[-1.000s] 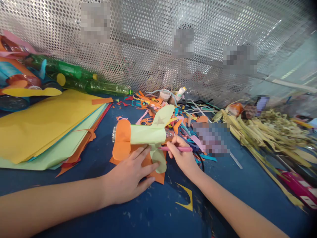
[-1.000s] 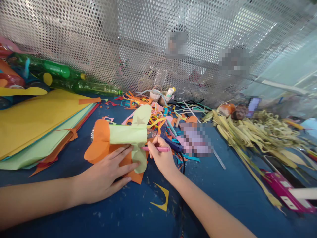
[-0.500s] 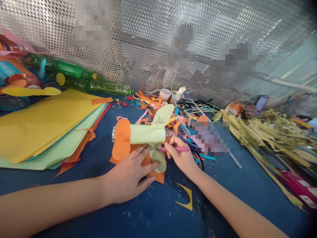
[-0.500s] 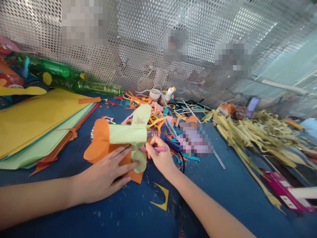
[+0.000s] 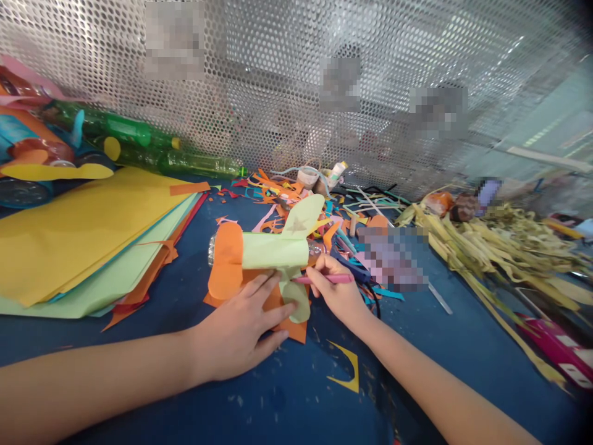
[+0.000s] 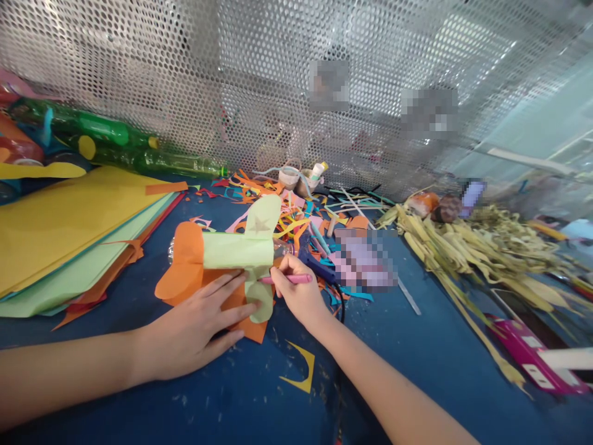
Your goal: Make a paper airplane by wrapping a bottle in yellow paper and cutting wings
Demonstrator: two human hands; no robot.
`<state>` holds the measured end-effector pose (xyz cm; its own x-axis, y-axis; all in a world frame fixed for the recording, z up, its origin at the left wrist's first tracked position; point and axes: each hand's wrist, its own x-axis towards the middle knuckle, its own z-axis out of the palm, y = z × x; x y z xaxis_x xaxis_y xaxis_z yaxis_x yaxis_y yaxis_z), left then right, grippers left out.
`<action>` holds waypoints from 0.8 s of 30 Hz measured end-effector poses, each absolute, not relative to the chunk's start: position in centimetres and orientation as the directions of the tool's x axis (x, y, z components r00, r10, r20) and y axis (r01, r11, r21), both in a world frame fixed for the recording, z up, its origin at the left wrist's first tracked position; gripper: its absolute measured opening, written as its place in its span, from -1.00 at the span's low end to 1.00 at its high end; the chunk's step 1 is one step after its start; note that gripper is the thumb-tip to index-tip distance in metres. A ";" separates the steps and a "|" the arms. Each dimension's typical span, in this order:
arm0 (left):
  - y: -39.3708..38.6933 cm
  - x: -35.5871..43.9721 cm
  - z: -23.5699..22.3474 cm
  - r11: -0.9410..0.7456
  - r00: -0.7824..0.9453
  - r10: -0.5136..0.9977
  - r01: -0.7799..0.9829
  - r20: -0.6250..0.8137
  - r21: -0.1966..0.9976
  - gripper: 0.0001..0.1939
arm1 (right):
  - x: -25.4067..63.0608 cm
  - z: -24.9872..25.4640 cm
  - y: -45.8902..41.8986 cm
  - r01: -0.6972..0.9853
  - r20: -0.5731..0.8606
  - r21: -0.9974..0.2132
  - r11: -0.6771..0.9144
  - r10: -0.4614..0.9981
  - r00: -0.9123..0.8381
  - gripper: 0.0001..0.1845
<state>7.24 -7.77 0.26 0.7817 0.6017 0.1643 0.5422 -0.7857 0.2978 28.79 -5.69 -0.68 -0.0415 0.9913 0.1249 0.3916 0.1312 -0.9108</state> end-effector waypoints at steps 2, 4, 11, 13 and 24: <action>-7.7 7.3 0.2 -0.783 0.779 0.604 0.542 0.168 0.305 -0.56 | 28.8 -0.7 -5.7 0.396 0.132 -0.908 0.135 0.991 -0.035 -0.72; -7.7 7.3 0.2 -0.780 0.778 0.607 0.545 0.161 0.306 -0.56 | 28.8 -0.8 -5.6 0.408 0.152 -0.901 0.148 0.988 -0.023 -0.72; -7.7 7.2 0.1 -0.779 0.773 0.610 0.545 0.172 0.311 -0.57 | 28.7 -0.8 -5.6 0.407 0.178 -0.898 0.167 0.984 -0.013 -0.72; -7.8 7.2 0.1 -0.780 0.775 0.609 0.545 0.172 0.308 -0.57 | 28.8 -0.8 -5.7 0.410 0.182 -0.895 0.172 0.983 -0.016 -0.72; -7.8 7.2 -0.2 -0.788 0.773 0.603 0.537 0.198 0.302 -0.57 | 28.9 -0.8 -5.6 0.391 0.145 -0.909 0.144 0.989 -0.026 -0.72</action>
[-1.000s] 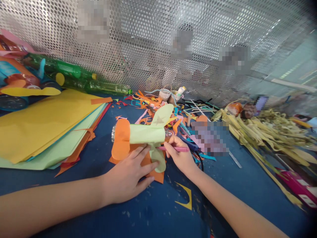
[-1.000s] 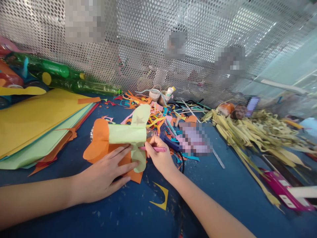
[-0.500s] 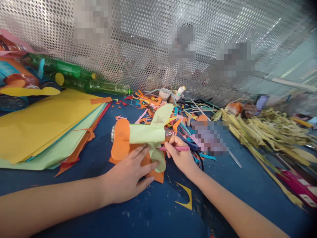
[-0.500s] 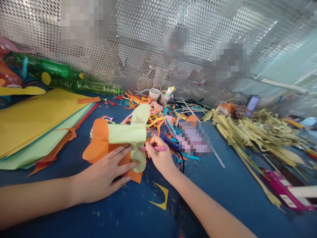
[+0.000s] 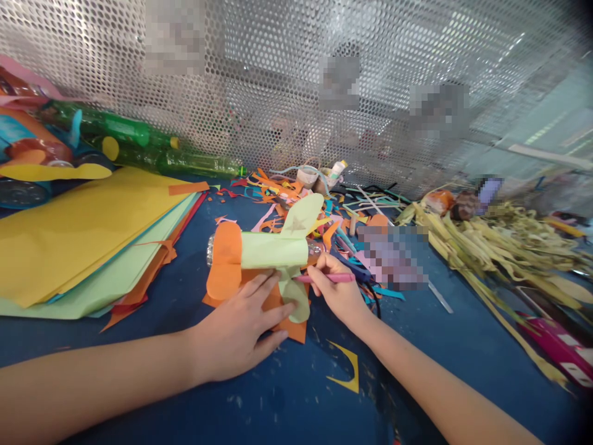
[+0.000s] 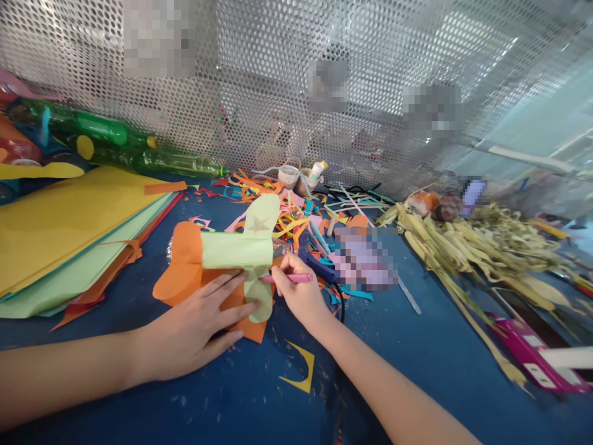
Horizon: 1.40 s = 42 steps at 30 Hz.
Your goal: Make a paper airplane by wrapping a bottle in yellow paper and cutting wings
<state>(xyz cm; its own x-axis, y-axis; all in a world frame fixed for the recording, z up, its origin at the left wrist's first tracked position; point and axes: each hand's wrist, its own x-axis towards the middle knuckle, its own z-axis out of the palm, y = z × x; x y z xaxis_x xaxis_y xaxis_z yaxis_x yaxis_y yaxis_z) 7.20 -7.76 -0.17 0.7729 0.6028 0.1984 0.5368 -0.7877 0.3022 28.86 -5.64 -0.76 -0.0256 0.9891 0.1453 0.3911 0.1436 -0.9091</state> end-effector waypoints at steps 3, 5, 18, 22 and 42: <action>-7.8 7.2 -0.1 -0.784 0.772 0.606 0.539 0.191 0.306 -0.57 | 28.9 -0.8 -5.7 0.409 0.129 -0.904 0.128 0.991 -0.024 -0.72; -7.8 7.2 -0.1 -0.784 0.775 0.606 0.542 0.182 0.301 -0.57 | 28.9 -0.8 -5.8 0.417 0.146 -0.898 0.140 0.989 -0.018 -0.72; -7.8 7.3 0.3 -0.783 0.775 0.606 0.544 0.178 0.302 -0.61 | 28.6 0.3 -6.4 0.276 0.119 -0.949 0.153 0.984 -0.136 -0.75; -7.8 7.3 0.4 -0.774 0.768 0.615 0.546 0.178 0.320 -0.62 | 28.6 0.3 -6.7 0.318 0.144 -0.927 0.197 0.973 -0.182 -0.70; -7.8 7.3 0.2 -0.777 0.764 0.613 0.537 0.201 0.329 -0.63 | 28.4 -0.8 -6.1 0.382 0.113 -0.905 0.187 0.972 -0.208 -0.75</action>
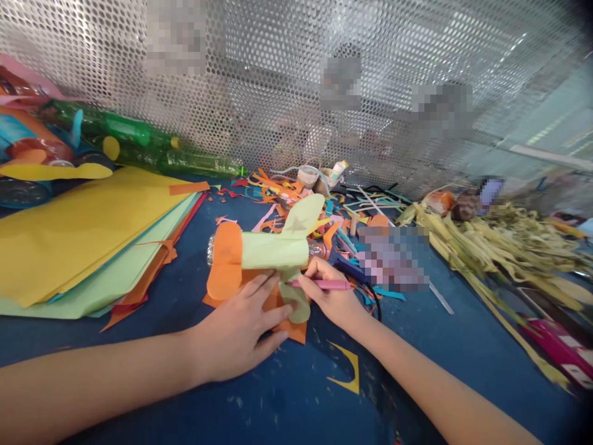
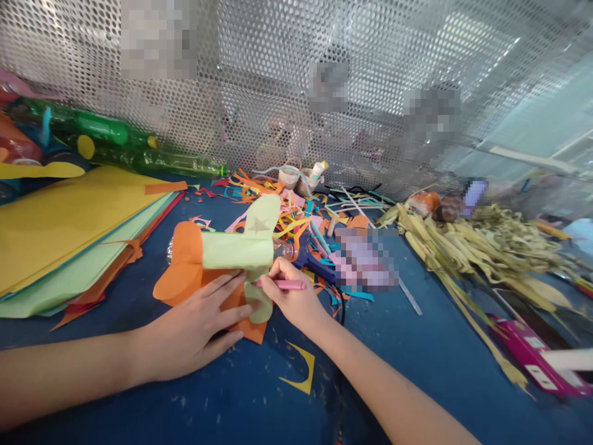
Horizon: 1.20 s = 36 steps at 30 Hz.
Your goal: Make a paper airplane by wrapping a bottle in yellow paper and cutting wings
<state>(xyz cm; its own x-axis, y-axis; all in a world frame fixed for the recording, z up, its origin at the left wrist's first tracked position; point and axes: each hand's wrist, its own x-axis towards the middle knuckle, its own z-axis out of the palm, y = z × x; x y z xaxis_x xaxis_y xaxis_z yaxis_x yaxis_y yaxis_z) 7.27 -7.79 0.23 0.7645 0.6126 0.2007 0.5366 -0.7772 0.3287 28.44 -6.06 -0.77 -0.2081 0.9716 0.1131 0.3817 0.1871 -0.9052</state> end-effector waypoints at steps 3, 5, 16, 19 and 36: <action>-7.8 7.3 0.3 -0.784 0.771 0.606 0.537 0.195 0.313 -0.63 | 28.4 -0.7 -6.1 0.353 0.090 -0.920 0.172 0.968 -0.235 -0.76; -7.8 7.3 0.3 -0.786 0.772 0.604 0.535 0.197 0.310 -0.63 | 28.4 -0.7 -6.1 0.378 0.083 -0.910 0.169 0.969 -0.233 -0.77; -7.8 7.3 0.1 -0.785 0.766 0.605 0.527 0.219 0.326 -0.64 | 28.5 -0.4 -6.3 0.425 0.080 -0.891 0.159 0.977 -0.198 -0.77; -7.8 7.4 0.1 -0.783 0.765 0.607 0.531 0.214 0.324 -0.63 | 28.5 -0.5 -6.2 0.423 0.084 -0.890 0.170 0.973 -0.214 -0.77; -7.8 7.3 0.0 -0.784 0.764 0.608 0.533 0.216 0.318 -0.63 | 28.4 -0.4 -6.1 0.455 0.106 -0.873 0.176 0.979 -0.175 -0.76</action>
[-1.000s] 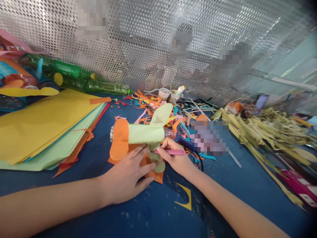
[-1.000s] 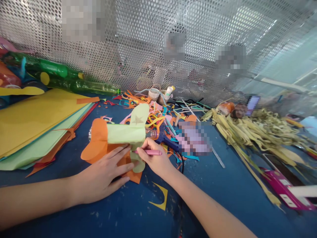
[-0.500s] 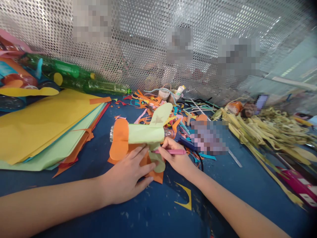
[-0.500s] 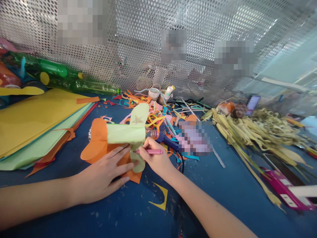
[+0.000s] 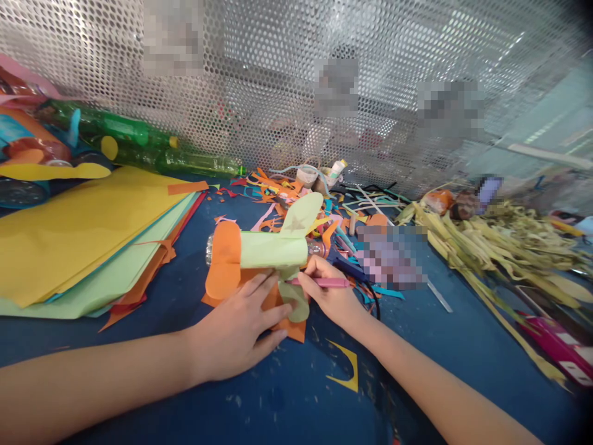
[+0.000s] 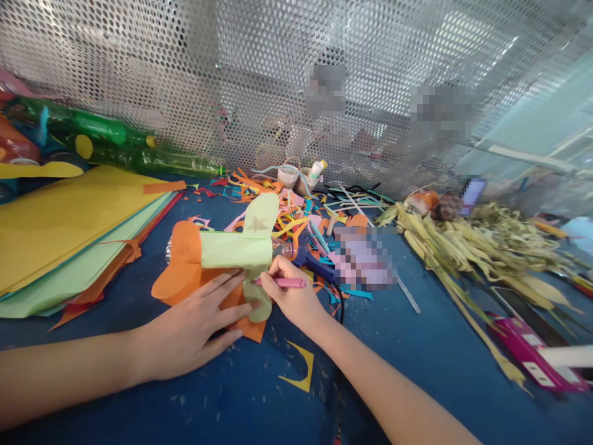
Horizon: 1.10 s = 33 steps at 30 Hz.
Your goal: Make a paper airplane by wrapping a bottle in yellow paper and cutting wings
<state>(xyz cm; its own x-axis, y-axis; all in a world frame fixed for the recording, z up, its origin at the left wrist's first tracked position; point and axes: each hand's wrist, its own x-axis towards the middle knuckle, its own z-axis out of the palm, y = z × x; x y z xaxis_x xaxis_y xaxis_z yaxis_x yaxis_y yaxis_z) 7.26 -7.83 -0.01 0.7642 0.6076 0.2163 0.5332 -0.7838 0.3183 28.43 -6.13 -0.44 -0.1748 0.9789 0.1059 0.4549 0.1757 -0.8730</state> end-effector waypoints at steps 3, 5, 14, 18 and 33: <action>-7.8 7.3 0.0 -0.788 0.771 0.603 0.537 0.204 0.302 -0.63 | 28.5 -0.4 -6.1 0.458 0.097 -0.871 0.176 0.977 -0.191 -0.77; -7.8 7.3 0.1 -0.789 0.773 0.602 0.538 0.199 0.296 -0.62 | 28.5 -0.4 -6.1 0.465 0.108 -0.867 0.180 0.978 -0.176 -0.77; -7.8 7.3 0.1 -0.791 0.775 0.601 0.543 0.194 0.281 -0.62 | 28.5 -0.4 -6.2 0.457 0.082 -0.873 0.173 0.974 -0.213 -0.76; -7.8 7.3 0.2 -0.785 0.772 0.605 0.540 0.193 0.303 -0.63 | 28.4 -0.2 -6.3 0.480 0.116 -0.857 0.187 0.978 -0.174 -0.76; -7.8 7.3 0.3 -0.783 0.779 0.604 0.543 0.166 0.303 -0.62 | 28.6 -0.7 -6.2 0.476 0.158 -0.851 0.221 0.973 -0.169 -0.76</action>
<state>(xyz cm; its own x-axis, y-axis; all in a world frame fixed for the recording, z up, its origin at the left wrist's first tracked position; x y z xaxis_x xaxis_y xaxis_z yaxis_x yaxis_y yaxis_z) 7.33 -7.80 0.33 0.7794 0.6043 0.1657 0.5429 -0.7833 0.3030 28.60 -6.16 -0.65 -0.1692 0.9729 0.1578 0.4761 0.2208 -0.8512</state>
